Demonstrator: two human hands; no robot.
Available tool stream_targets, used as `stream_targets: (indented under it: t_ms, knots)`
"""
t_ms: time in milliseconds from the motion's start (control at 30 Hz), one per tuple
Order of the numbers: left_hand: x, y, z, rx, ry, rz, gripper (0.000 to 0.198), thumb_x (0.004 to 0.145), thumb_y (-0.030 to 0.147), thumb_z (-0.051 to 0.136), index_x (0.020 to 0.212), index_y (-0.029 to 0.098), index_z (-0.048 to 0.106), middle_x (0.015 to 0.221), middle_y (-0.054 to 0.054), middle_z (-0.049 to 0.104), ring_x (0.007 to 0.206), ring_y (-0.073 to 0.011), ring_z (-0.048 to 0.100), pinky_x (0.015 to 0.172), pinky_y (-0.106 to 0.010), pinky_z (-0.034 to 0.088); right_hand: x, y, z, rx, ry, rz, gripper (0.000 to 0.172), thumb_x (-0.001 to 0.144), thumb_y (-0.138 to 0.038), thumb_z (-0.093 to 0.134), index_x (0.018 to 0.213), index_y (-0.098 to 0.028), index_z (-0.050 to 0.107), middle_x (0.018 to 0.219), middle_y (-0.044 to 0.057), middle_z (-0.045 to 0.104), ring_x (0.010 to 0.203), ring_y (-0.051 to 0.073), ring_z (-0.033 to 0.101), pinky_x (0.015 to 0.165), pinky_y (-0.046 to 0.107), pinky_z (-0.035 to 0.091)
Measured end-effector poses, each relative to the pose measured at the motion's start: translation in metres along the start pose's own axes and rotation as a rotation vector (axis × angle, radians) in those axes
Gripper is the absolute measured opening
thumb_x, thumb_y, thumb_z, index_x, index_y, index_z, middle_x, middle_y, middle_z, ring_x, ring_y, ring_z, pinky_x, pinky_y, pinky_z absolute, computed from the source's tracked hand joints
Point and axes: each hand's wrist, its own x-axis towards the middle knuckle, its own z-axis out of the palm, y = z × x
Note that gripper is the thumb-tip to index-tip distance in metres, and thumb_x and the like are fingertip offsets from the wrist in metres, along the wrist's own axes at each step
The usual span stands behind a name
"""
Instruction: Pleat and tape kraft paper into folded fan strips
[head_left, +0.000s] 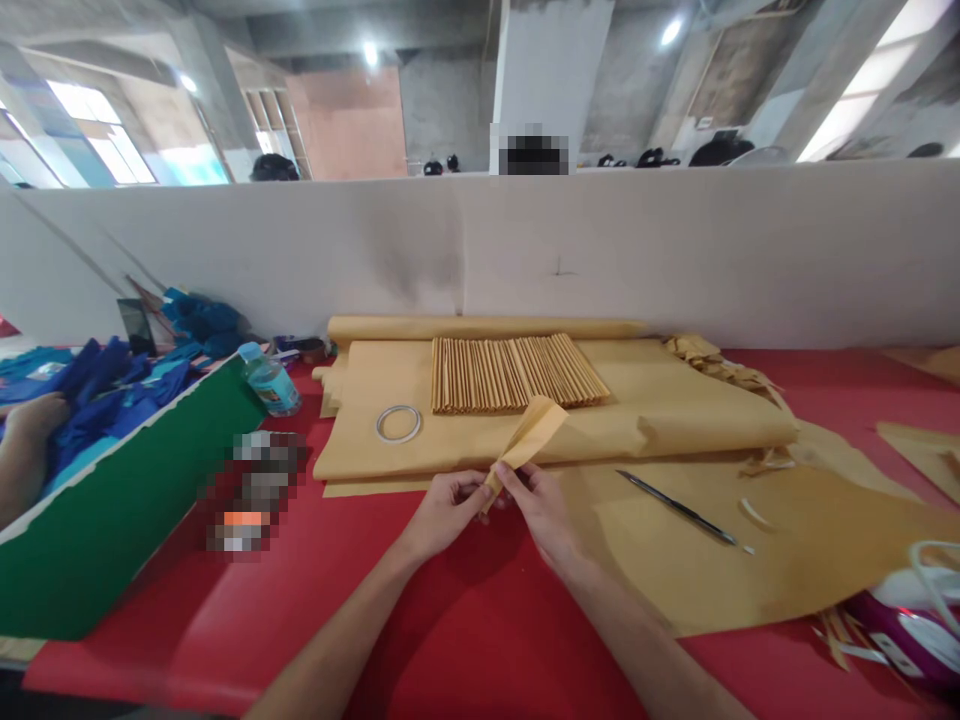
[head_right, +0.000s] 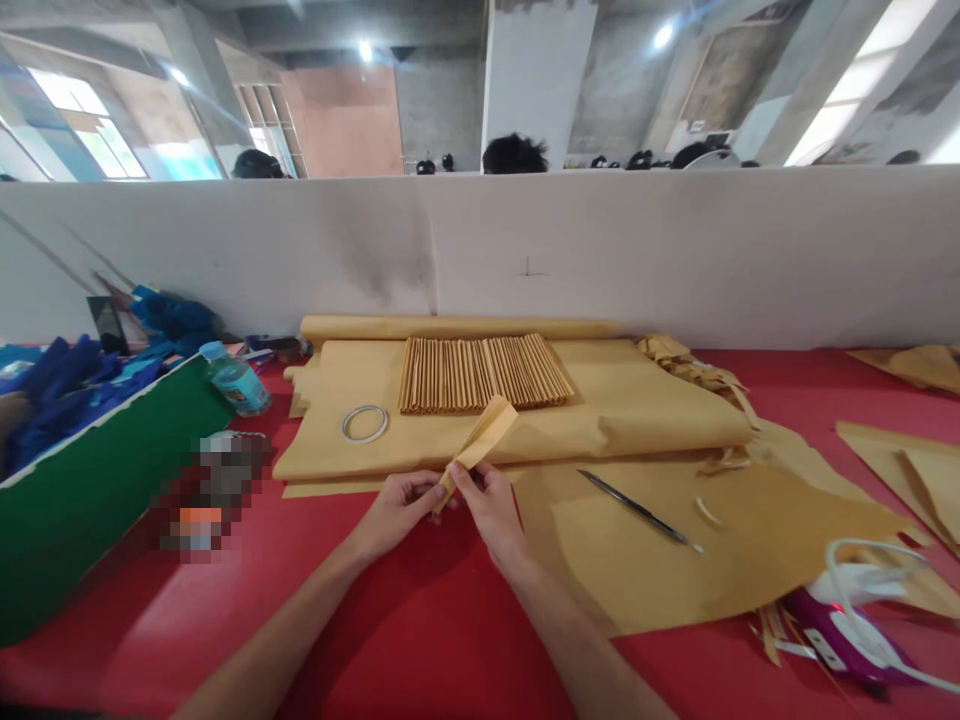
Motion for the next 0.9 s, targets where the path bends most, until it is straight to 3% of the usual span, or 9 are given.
stream_targets:
  t_ms: [367, 467, 600, 900]
  knots:
    - [0.001, 0.0, 0.0, 0.042, 0.009, 0.019, 0.046, 0.09, 0.058, 0.066, 0.097, 0.013, 0.074, 0.08, -0.007, 0.074, 0.066, -0.0147, 0.064, 0.069, -0.028, 0.053, 0.0, -0.001, 0.0, -0.011, -0.017, -0.005, 0.044, 0.076, -0.061, 0.08, 0.088, -0.019, 0.072, 0.082, 0.004, 0.071, 0.072, 0.019, 0.06, 0.067, 0.031, 0.05]
    - [0.0, -0.003, -0.002, 0.086, 0.047, 0.035, 0.044, 0.092, 0.056, 0.064, 0.087, 0.013, 0.074, 0.075, -0.005, 0.071, 0.066, -0.0142, 0.062, 0.067, -0.025, 0.048, -0.002, -0.004, -0.001, -0.02, -0.014, -0.004, 0.042, 0.076, -0.059, 0.08, 0.087, -0.019, 0.073, 0.083, 0.003, 0.072, 0.075, 0.02, 0.062, 0.071, 0.031, 0.05]
    - [-0.001, -0.003, -0.004, 0.17, 0.112, 0.064, 0.041, 0.095, 0.049, 0.063, 0.078, 0.013, 0.073, 0.068, -0.002, 0.066, 0.062, -0.0125, 0.055, 0.059, -0.023, 0.04, -0.002, -0.007, -0.002, -0.026, 0.027, -0.017, 0.042, 0.078, -0.061, 0.076, 0.092, -0.021, 0.072, 0.082, 0.002, 0.072, 0.073, 0.019, 0.062, 0.065, 0.03, 0.047]
    - [-0.002, 0.003, 0.0, 0.383, 0.189, 0.198, 0.024, 0.097, 0.034, 0.059, 0.099, 0.016, 0.074, 0.083, -0.003, 0.074, 0.072, -0.0147, 0.064, 0.067, -0.023, 0.049, -0.002, -0.01, 0.003, -0.053, 0.034, -0.047, 0.042, 0.075, -0.059, 0.077, 0.09, -0.02, 0.074, 0.082, 0.003, 0.073, 0.072, 0.018, 0.06, 0.064, 0.029, 0.045]
